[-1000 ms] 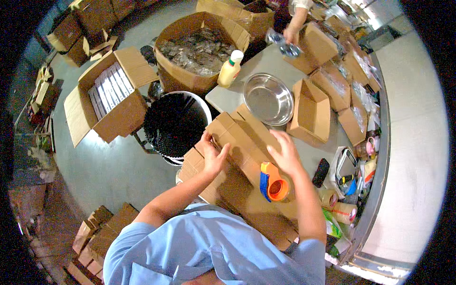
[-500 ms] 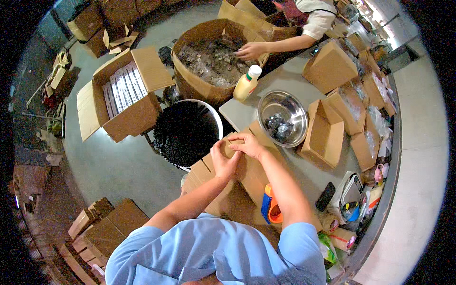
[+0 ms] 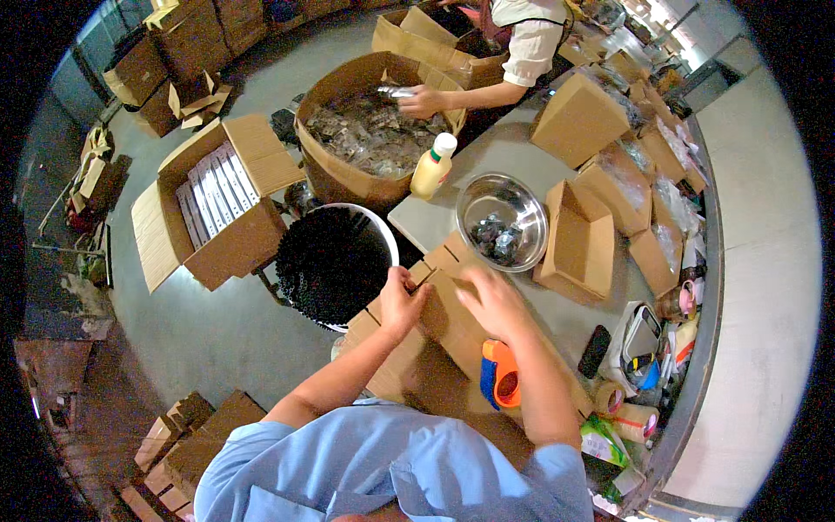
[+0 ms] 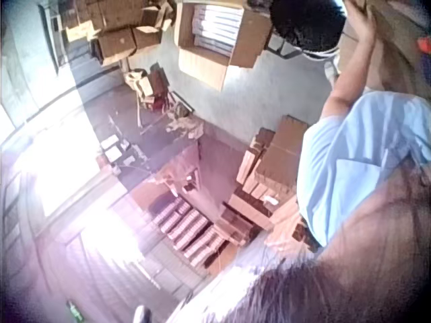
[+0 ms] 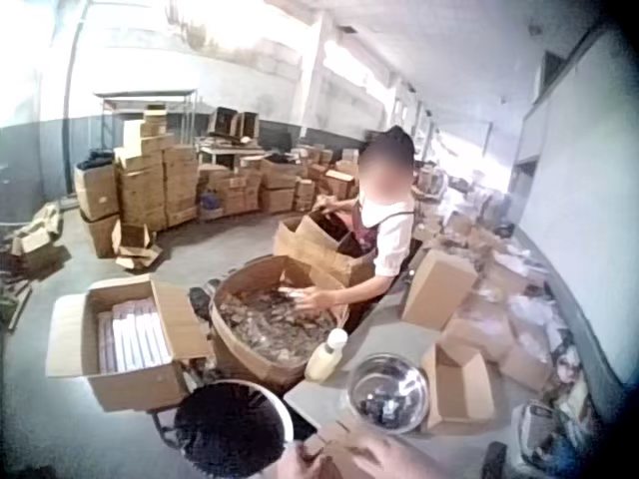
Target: The person packs furniture hardware, including metal drawer slides and bags of small components, into a cardboard box and seals it with a tape dispenser.
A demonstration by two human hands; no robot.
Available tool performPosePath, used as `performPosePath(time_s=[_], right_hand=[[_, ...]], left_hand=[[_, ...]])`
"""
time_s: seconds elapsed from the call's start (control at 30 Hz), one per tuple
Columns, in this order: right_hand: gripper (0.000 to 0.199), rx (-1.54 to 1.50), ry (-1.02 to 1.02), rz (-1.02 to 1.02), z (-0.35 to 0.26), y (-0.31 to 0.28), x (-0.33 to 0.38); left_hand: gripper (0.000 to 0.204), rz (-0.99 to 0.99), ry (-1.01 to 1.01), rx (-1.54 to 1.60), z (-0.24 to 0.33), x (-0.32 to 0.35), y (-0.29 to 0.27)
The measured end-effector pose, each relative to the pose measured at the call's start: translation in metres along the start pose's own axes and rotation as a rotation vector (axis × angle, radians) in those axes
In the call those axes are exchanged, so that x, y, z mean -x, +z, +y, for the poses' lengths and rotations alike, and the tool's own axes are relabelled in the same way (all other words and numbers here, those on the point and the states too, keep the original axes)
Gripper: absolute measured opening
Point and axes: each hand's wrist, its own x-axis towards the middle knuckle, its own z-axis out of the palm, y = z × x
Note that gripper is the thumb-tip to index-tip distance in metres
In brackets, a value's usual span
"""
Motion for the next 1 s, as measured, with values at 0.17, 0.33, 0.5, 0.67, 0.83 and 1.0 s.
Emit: performPosePath(time_s=[0.17, 0.33, 0.5, 0.67, 0.83, 1.0], right_hand=[[0.053, 0.241, 0.308, -0.593, 0.006, 0.010, 0.147], [0.052, 0.074, 0.266, -0.036, 0.009, 0.046, 0.156], [0.058, -0.266, -0.127, 0.353, 0.006, 0.044, 0.095], [0.058, -0.304, -0.246, 0.275, 0.025, 0.062, 0.035], [0.057, -0.327, -0.224, 0.185, 0.006, 0.045, 0.024], [0.057, -0.218, -0.095, 0.047, -0.017, 0.007, 0.038]], left_hand=[[0.037, -0.171, 0.073, 0.032, -0.009, -0.024, 0.000], [0.039, -0.264, 0.010, 0.051, -0.008, -0.035, -0.004], [0.028, -0.268, 0.030, 0.033, -0.010, -0.030, -0.011], [0.050, -0.753, -0.403, 0.861, -0.012, -0.036, -0.039], [0.027, -0.694, -0.304, 0.790, -0.009, -0.039, -0.036], [0.025, -0.591, -0.181, 0.532, -0.020, -0.042, -0.019]])
